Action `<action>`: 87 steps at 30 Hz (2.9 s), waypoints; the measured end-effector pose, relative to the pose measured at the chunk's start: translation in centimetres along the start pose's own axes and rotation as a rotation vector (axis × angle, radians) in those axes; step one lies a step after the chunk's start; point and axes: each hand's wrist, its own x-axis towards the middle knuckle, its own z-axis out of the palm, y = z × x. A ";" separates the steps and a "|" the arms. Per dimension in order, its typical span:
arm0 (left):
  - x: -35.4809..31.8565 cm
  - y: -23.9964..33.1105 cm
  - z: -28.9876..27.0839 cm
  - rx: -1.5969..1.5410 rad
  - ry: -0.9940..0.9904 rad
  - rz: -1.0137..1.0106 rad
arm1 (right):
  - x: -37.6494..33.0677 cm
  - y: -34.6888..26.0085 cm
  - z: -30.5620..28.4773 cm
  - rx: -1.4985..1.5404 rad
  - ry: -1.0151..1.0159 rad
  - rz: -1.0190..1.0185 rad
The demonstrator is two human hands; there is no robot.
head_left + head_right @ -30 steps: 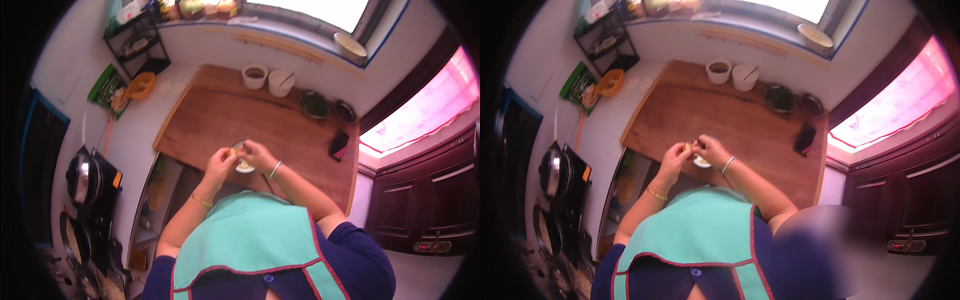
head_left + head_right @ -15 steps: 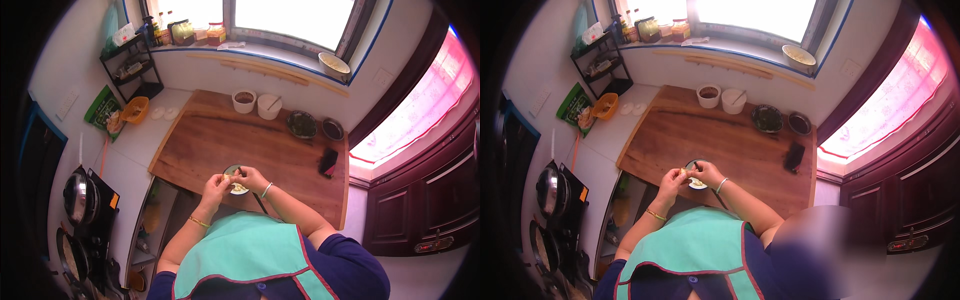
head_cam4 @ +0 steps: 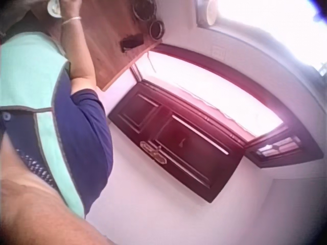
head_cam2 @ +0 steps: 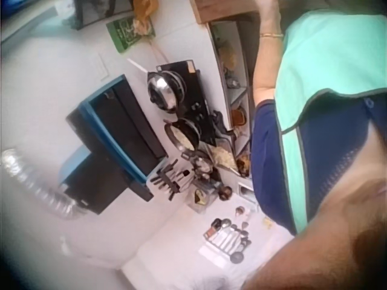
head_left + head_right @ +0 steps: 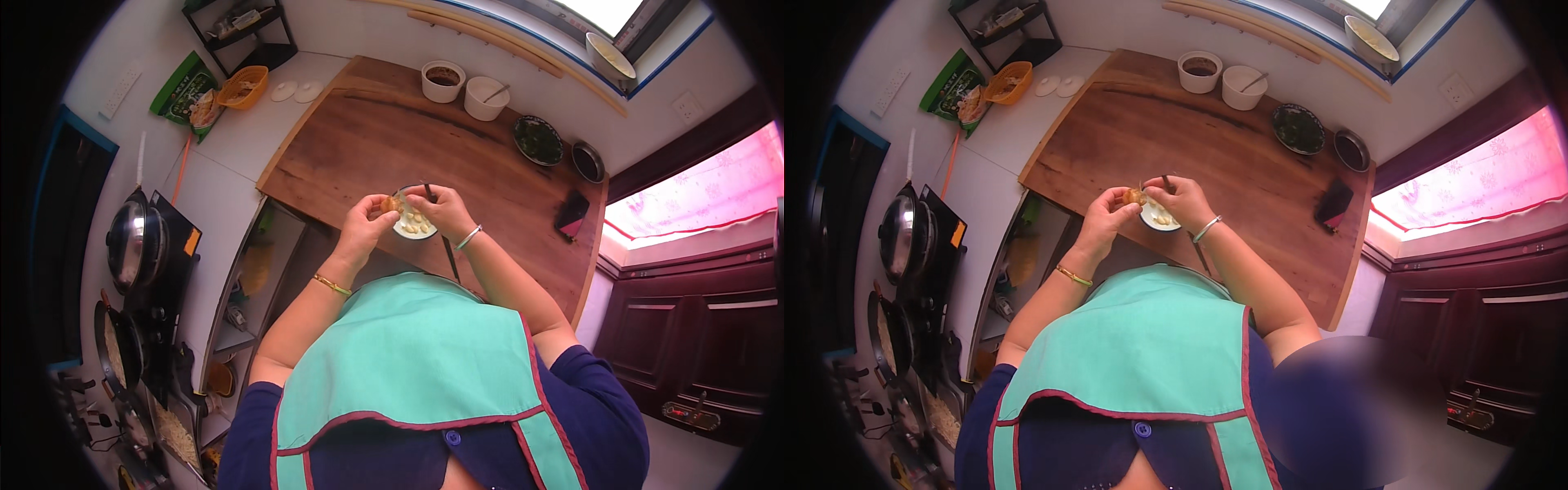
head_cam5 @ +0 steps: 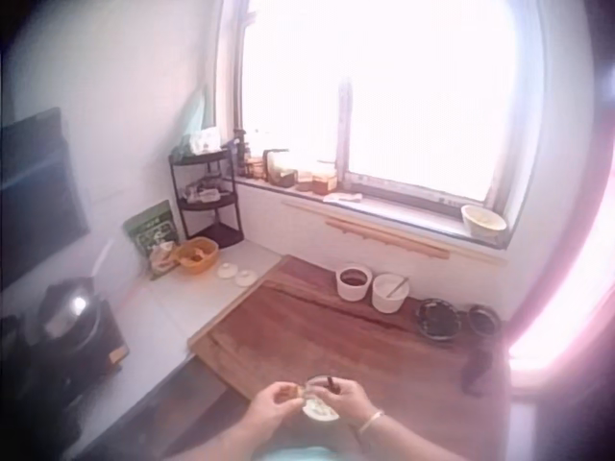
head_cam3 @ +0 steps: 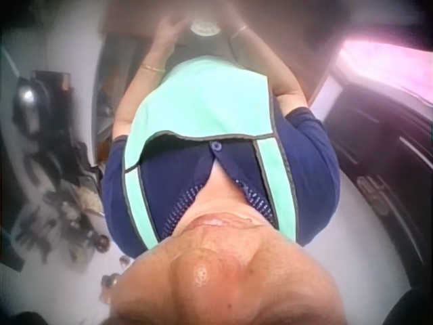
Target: The person prepares and cooks noodles, first wiping a cutting board and then using chopsticks and a strainer to stir and remove noodles from boiling water in a pan, placing them onto a metal tray.
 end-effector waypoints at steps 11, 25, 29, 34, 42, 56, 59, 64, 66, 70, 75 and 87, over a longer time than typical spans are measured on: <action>0.5 0.5 0.2 -0.066 -0.005 -0.061 | -0.8 -1.4 0.6 -0.200 -0.048 -0.178; 0.4 0.6 -0.7 -0.494 -0.051 -0.120 | -0.6 -2.4 -0.7 0.124 -0.046 -0.035; 0.2 0.9 0.0 -0.414 -0.106 -0.008 | -1.0 -2.8 -0.4 0.154 -0.144 0.174; 0.1 1.2 1.4 -0.282 -0.117 0.075 | -0.8 -2.3 1.2 0.013 0.004 0.009; -0.5 1.2 1.8 -0.129 -0.068 -0.047 | -2.3 -1.9 1.7 -0.258 0.148 -0.203; -6.5 -0.4 3.6 -0.054 -0.475 -0.139 | -13.7 -1.0 1.2 -0.302 0.232 -0.089; -7.9 -0.5 4.4 -0.003 -0.486 -0.080 | -15.1 -0.2 1.1 -0.198 0.249 -0.134; -11.7 -1.8 6.3 -0.092 -0.519 -0.113 | -19.7 -1.3 0.5 0.212 0.194 0.057; -13.2 -2.8 7.2 -0.166 -0.519 -0.160 | -21.3 -0.9 -0.9 0.263 0.140 0.112; -15.2 -4.4 9.0 -0.272 -0.486 -0.323 | -24.3 1.1 -1.6 0.138 0.182 0.045; -17.5 -4.3 12.3 -0.255 -0.455 -0.306 | -27.2 2.2 -3.0 0.059 0.233 -0.012; -19.3 -6.6 13.1 -0.348 -0.381 -0.459 | -31.5 1.0 -7.8 0.217 0.351 0.124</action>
